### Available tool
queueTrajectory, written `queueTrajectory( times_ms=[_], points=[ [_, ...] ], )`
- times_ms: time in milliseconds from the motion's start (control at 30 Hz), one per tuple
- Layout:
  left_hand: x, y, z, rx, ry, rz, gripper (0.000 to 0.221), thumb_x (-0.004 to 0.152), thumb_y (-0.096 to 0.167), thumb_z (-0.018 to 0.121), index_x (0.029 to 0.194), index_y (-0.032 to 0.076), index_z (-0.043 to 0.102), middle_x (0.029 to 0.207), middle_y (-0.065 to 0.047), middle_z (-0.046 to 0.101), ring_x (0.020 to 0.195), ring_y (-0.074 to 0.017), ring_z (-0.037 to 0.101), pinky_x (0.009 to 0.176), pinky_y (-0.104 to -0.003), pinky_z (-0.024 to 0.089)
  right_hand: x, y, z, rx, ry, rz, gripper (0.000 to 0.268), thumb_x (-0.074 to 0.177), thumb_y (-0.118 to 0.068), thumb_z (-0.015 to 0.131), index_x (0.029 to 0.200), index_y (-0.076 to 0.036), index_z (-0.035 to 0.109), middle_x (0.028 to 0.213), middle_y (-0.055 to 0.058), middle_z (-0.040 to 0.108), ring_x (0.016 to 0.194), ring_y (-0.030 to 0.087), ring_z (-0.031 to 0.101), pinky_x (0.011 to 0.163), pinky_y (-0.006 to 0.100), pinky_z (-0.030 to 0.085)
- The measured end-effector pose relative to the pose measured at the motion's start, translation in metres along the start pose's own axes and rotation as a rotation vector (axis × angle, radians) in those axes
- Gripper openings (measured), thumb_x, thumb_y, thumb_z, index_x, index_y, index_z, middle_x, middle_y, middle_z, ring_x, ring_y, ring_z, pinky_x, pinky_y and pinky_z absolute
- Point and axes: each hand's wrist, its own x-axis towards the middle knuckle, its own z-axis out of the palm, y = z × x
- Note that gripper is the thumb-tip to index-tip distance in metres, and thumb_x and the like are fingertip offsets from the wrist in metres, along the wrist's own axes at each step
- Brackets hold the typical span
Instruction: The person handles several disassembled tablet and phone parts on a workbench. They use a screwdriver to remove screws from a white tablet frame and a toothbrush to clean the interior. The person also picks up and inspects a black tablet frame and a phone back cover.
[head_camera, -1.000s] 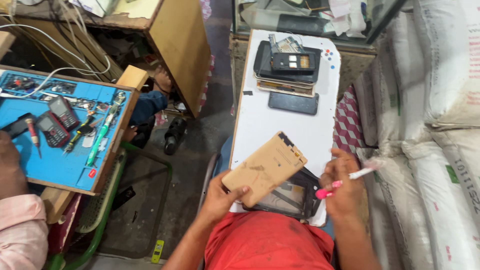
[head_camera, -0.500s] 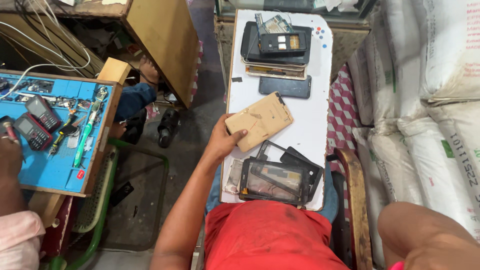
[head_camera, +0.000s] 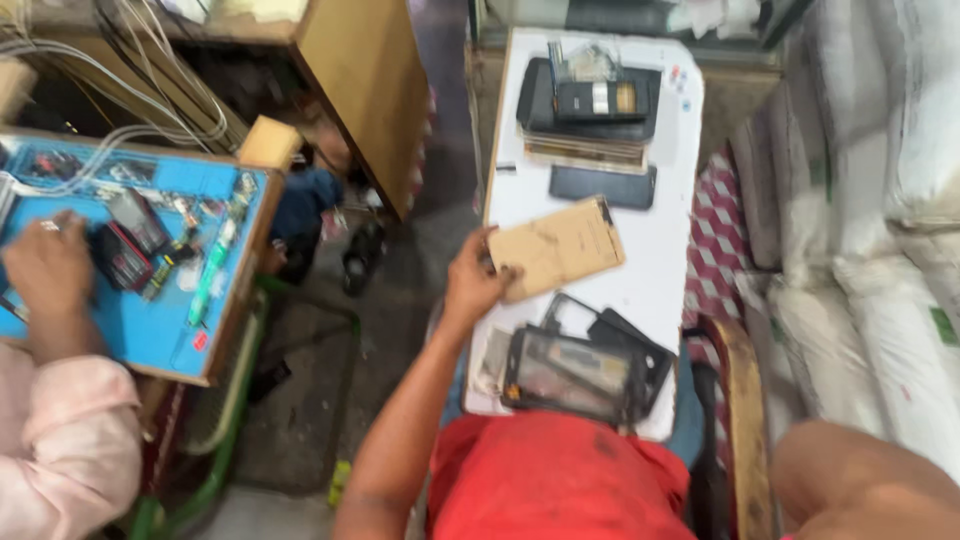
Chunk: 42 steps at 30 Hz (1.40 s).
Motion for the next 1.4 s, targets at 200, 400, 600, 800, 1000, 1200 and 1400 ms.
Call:
queueTrajectory(
  times_ms=[200, 400, 600, 800, 1000, 1200, 1400],
  points=[
    [0.001, 0.005, -0.002, 0.209, 0.030, -0.129, 0.080, 0.073, 0.012, 0.087, 0.145, 0.007, 0.053, 0.114, -0.019, 0.074, 0.089, -0.0182, 0.078, 0.072, -0.030, 0.062, 0.011, -0.003, 0.008, -0.006, -0.005, 0.000, 0.037, 0.095, -0.014, 0.072, 0.130, -0.005, 0.067, 0.092, 0.003, 0.065, 0.074, 0.006, 0.053, 0.064, 0.022, 0.043],
    [0.006, 0.016, 0.000, 0.470, 0.061, -0.068, 0.087, 0.070, 0.020, 0.091, 0.147, 0.008, 0.053, 0.111, -0.021, 0.076, 0.083, -0.0248, 0.078, 0.079, -0.034, 0.061, 0.045, 0.007, 0.058, -0.057, -0.171, 0.071, 0.038, 0.093, -0.013, 0.074, 0.131, -0.006, 0.069, 0.094, 0.002, 0.066, 0.077, 0.006, 0.055, 0.066, 0.022, 0.044],
    [0.012, 0.019, 0.014, 0.635, 0.045, 0.103, 0.089, 0.071, 0.018, 0.087, 0.149, 0.002, 0.046, 0.126, -0.029, 0.064, 0.116, -0.0424, 0.062, 0.099, -0.047, 0.049, 0.061, 0.078, 0.105, -0.553, -0.365, 0.279, 0.041, 0.091, -0.011, 0.076, 0.131, -0.006, 0.071, 0.096, 0.002, 0.068, 0.080, 0.005, 0.057, 0.069, 0.022, 0.046],
    [0.034, 0.040, 0.019, 0.784, -0.173, -0.132, 0.085, 0.073, 0.030, 0.086, 0.146, 0.006, 0.049, 0.128, -0.024, 0.063, 0.119, -0.0399, 0.062, 0.103, -0.045, 0.048, 0.072, 0.156, 0.117, -1.264, -0.511, 0.029, 0.053, 0.081, -0.028, 0.084, 0.129, -0.015, 0.068, 0.121, 0.008, 0.068, 0.102, 0.030, 0.070, 0.081, 0.041, 0.056],
    [0.036, 0.056, 0.032, 0.826, -0.007, 0.127, 0.076, 0.066, 0.029, 0.088, 0.132, 0.003, 0.061, 0.127, -0.024, 0.055, 0.114, -0.0420, 0.058, 0.094, -0.045, 0.050, 0.072, 0.168, 0.128, -1.468, -0.494, 0.051, 0.054, 0.080, -0.033, 0.083, 0.132, -0.024, 0.068, 0.128, 0.005, 0.063, 0.104, 0.033, 0.069, 0.082, 0.047, 0.056],
    [-0.016, 0.066, 0.010, 0.733, 0.035, 0.420, 0.053, 0.083, 0.028, 0.083, 0.129, 0.007, 0.067, 0.124, -0.018, 0.061, 0.112, -0.0370, 0.062, 0.092, -0.043, 0.052, 0.060, 0.152, 0.123, -1.391, -0.483, 0.049, 0.050, 0.083, -0.032, 0.081, 0.130, -0.023, 0.068, 0.125, 0.005, 0.065, 0.101, 0.033, 0.069, 0.081, 0.045, 0.056],
    [-0.093, 0.081, -0.033, 0.719, -0.152, -0.120, 0.042, 0.077, 0.039, 0.084, 0.109, 0.013, 0.077, 0.083, -0.004, 0.074, 0.076, -0.0246, 0.072, 0.070, -0.039, 0.056, 0.028, 0.105, 0.103, -1.363, -0.516, -0.040, 0.042, 0.083, -0.032, 0.081, 0.121, -0.017, 0.071, 0.114, 0.008, 0.070, 0.101, 0.031, 0.069, 0.082, 0.042, 0.056]
  ],
)
